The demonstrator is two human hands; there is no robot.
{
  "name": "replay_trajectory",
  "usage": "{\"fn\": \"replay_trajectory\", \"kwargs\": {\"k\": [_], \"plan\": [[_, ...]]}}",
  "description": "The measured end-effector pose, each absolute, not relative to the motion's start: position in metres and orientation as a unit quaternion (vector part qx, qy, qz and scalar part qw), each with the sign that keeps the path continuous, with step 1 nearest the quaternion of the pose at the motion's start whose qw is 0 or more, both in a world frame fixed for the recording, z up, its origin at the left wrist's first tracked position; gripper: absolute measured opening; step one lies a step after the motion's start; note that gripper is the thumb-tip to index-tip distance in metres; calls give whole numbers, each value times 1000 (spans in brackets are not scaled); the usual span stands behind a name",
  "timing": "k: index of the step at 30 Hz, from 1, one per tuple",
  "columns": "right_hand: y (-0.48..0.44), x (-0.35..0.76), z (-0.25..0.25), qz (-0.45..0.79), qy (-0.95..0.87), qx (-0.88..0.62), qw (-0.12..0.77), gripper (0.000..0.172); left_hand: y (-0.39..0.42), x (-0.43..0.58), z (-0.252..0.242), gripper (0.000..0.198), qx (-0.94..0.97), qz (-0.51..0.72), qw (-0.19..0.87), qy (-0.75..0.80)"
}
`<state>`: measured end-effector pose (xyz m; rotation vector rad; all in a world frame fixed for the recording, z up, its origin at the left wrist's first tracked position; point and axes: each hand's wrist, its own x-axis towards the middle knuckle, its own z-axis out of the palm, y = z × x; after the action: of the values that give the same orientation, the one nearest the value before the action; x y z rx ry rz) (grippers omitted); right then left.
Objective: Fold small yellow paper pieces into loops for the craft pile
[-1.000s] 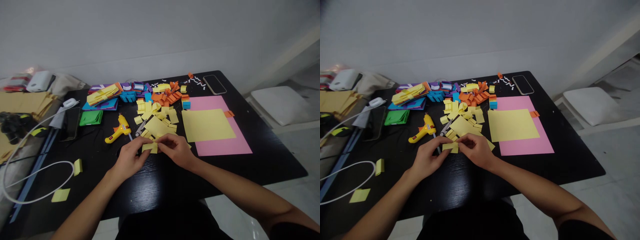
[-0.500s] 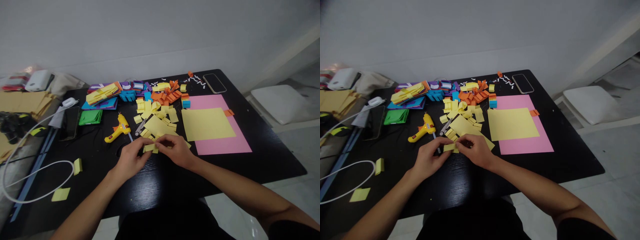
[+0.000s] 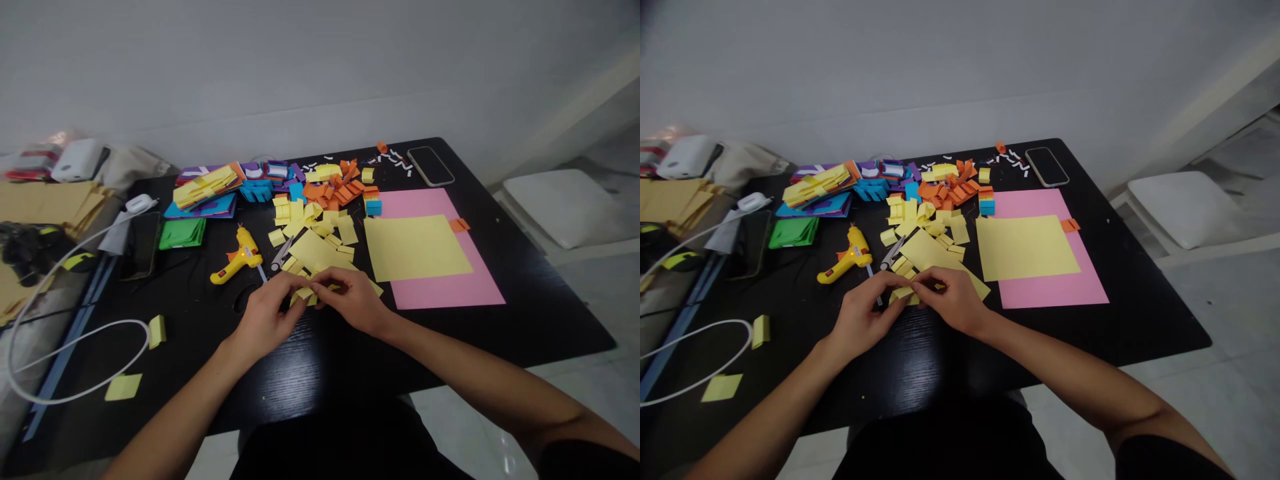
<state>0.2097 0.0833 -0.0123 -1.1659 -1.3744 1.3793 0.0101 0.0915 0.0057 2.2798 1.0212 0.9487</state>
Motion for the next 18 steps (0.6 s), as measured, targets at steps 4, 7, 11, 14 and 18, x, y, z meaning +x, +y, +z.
{"fn": "replay_trajectory", "kwargs": {"k": [4, 7, 11, 14, 18], "plan": [[84, 209, -11, 558, -540, -461, 428, 21, 91, 9, 4, 18, 823, 345, 231, 388], [84, 209, -10, 563, -537, -458, 429, 21, 90, 9, 1, 17, 814, 348, 225, 406], [84, 210, -12, 569, -528, -462, 429, 21, 88, 9, -2, 18, 816, 351, 217, 404], [84, 210, -14, 569, -524, -468, 428, 22, 89, 9, -2, 19, 826, 349, 199, 396], [84, 210, -15, 572, -520, -468, 428, 24, 89, 8, -1, 24, 854, 329, 170, 367]]}}
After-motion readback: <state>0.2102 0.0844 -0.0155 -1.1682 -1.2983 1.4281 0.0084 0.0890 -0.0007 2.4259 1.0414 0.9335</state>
